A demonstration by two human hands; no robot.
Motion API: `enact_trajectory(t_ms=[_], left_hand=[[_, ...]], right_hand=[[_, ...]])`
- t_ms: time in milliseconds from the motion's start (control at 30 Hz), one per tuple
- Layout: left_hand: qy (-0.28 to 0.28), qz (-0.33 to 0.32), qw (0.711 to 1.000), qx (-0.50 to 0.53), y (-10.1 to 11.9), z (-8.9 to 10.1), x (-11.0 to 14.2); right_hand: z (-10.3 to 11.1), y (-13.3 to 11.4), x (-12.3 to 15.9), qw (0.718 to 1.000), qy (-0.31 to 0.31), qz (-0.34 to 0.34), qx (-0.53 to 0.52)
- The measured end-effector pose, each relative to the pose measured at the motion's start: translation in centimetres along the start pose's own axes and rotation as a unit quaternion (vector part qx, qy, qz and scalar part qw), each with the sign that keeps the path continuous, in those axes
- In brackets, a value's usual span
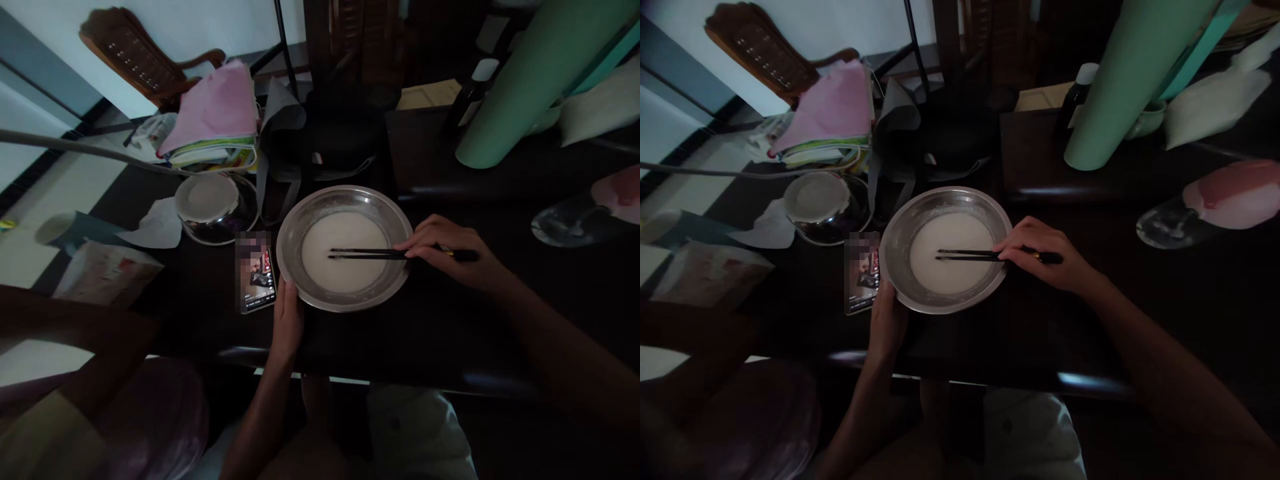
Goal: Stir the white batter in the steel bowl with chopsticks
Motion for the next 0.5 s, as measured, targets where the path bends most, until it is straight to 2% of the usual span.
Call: enact_trajectory(t_ms=[133, 200, 300, 367, 500], left_hand=[[-0.003, -0.006, 1.000, 0.015, 0.1, -0.1, 0.0], [-0.003, -0.005, 1.000, 0.018, 0.1, -0.1, 0.1], [0.002, -0.006, 1.000, 0.011, 0.1, 0.0, 0.1], [0.003, -0.002, 1.000, 0.008, -0.2, 0.1, 0.1], [0.008, -0.005, 1.000, 0.011, -0.8, 0.4, 0.1]], right_hand=[[1.7, 0.8, 0.3, 0.997, 0.059, -0.043, -0.017], [1.5, 0.7, 0.4, 0.998, 0.040, -0.040, -0.033], [0.1, -0.1, 0.1, 1.000, -0.016, 0.002, -0.026], [-0.3, -0.3, -0.1, 1.000, -0.020, 0.016, -0.011], [1.2, 0.7, 0.1, 0.999, 0.043, -0.031, 0.001]])
Point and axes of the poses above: each hand's wrist, its own x-axis away from the middle knuckle, its own z-axis out of the back of the hand, y = z × x, the point moved 7 cm from there along -x, towards the middle knuckle, and after that the axes turned 10 degrees about x, right-handed, at the moved point
